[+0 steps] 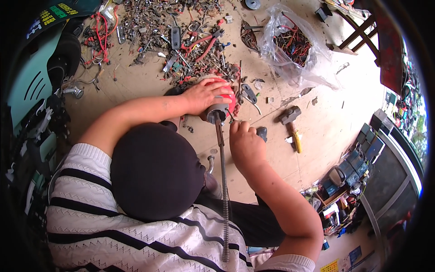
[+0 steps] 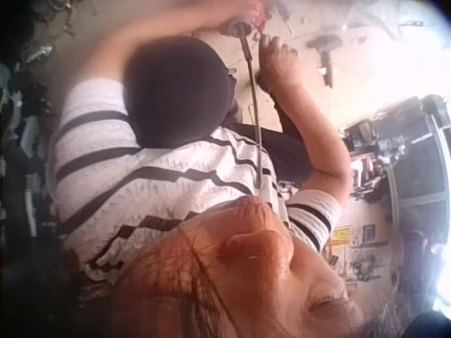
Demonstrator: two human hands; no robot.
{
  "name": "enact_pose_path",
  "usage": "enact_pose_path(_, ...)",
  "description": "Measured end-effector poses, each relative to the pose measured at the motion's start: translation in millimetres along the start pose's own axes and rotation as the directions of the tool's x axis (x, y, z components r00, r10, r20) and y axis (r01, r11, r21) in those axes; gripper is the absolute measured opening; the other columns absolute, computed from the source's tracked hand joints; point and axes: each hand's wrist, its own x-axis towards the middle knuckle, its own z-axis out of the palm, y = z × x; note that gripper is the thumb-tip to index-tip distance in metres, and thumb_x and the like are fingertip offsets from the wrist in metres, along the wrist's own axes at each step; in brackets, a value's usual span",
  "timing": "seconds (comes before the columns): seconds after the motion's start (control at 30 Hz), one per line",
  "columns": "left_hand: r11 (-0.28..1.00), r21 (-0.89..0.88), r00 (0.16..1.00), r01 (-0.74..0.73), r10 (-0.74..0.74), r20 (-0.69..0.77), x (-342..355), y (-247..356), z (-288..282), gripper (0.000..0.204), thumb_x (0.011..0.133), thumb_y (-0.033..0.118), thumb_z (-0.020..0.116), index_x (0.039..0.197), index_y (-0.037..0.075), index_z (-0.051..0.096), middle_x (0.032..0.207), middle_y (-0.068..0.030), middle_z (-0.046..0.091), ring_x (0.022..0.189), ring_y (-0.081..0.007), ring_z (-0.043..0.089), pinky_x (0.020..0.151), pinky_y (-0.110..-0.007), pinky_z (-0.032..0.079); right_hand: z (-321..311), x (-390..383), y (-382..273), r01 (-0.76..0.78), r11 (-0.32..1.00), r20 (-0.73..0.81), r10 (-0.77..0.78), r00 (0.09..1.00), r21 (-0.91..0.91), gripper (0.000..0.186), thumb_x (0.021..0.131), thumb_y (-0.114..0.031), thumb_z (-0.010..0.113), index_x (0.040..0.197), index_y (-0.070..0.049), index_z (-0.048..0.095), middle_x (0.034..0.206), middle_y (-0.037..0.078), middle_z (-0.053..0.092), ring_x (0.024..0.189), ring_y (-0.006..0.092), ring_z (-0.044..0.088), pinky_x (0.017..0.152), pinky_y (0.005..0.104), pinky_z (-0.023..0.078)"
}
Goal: The person disassembles a red mechanical component using a screwdriver while sitting on the floor. They remove screws from the housing and then pull a spring-loaded rod through the center of the part.
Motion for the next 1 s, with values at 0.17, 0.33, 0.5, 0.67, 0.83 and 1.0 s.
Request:
enact_pose_path(0.17, 1.0, -0.001, 1.0, -0.016, 0.016, 0.001, 2, 0, 1, 0.08, 0.067, 0.038, 0.082, 0.14, 0.032, 0.049, 0.152, -0.0005, 0.04, 0.149, -0.0233, 0.027, 0.119, -0.048, 0.018, 18, 3, 8, -0.012, 0.999, 0.087, 0.015, 0.996, -0.034, 0.016, 0.089, -0.016, 0.061, 0.1, -0.006, 0.056, 0.082, 0.006, 0.064, 0.062, 0.0223, 0.067, 0.057, 0.0307, 0.055)
enact_pose_path(0.33, 1.0, 0.016, 1.0, -0.019, 0.019, 0.015, 1, 1, -3, 0.062, 0.081, 0.03, 0.07, 0.14, 0.032, 0.049, 0.152, -0.0017, 0.04, 0.149, -0.0226, 0.027, 0.119, -0.048, 0.017, 28, 7, 16, -0.519, 0.0, 0.478, 0.391, 0.787, 0.855, 0.025, 0.099, -0.028, 0.056, 0.092, -0.005, 0.056, 0.084, 0.01, 0.064, 0.053, 0.0172, 0.057, 0.042, 0.0284, 0.04)
enact_pose_path(0.5, 1.0, 0.018, 1.0, -0.003, 0.003, -0.001, -2, -1, 4, 0.063, 0.082, 0.031, 0.069, 0.141, 0.033, 0.047, 0.153, -0.0016, 0.038, 0.149, -0.0223, 0.027, 0.119, -0.048, 0.017, -3, 16, 8, -0.658, -0.441, 0.773, 0.148, 0.617, 0.61, 0.021, 0.1, -0.025, 0.055, 0.102, -0.004, 0.053, 0.082, 0.012, 0.061, 0.053, 0.0156, 0.053, 0.042, 0.028, 0.038)
enact_pose_path(0.67, 1.0, 0.002, 0.999, -0.007, 0.007, 0.036, 2, 2, -8, 0.065, 0.08, 0.03, 0.071, 0.141, 0.033, 0.047, 0.153, -0.002, 0.038, 0.149, -0.0229, 0.027, 0.119, -0.048, 0.017, 10, -6, 1, -0.174, 0.856, 0.008, 0.195, 0.981, 0.487, 0.027, 0.091, -0.016, 0.06, 0.115, -0.006, 0.054, 0.086, 0.011, 0.063, 0.068, 0.0212, 0.065, 0.051, 0.0308, 0.051)
enact_pose_path(0.83, 1.0, -0.022, 1.0, -0.01, 0.011, 0.029, 0, 0, -3, 0.065, 0.079, 0.029, 0.072, 0.14, 0.032, 0.049, 0.153, -0.0022, 0.039, 0.148, -0.0235, 0.028, 0.119, -0.047, 0.018, 18, -11, 10, 0.169, 0.979, -0.039, -0.174, 0.984, -0.112, 0.03, 0.085, -0.012, 0.059, 0.113, -0.002, 0.053, 0.086, 0.009, 0.062, 0.067, 0.0204, 0.067, 0.054, 0.0323, 0.055)
enact_pose_path(1.0, 0.999, -0.046, 1.0, -0.007, 0.008, 0.012, 0, 1, -1, 0.065, 0.078, 0.028, 0.073, 0.139, 0.032, 0.05, 0.152, -0.0022, 0.04, 0.148, -0.0239, 0.029, 0.119, -0.047, 0.017, 31, -7, 2, -0.176, 0.912, 0.078, 0.158, 0.984, 0.37, 0.026, 0.1, -0.024, 0.049, 0.104, 0.001, 0.055, 0.087, 0.014, 0.066, 0.06, 0.0253, 0.065, 0.054, 0.036, 0.052)
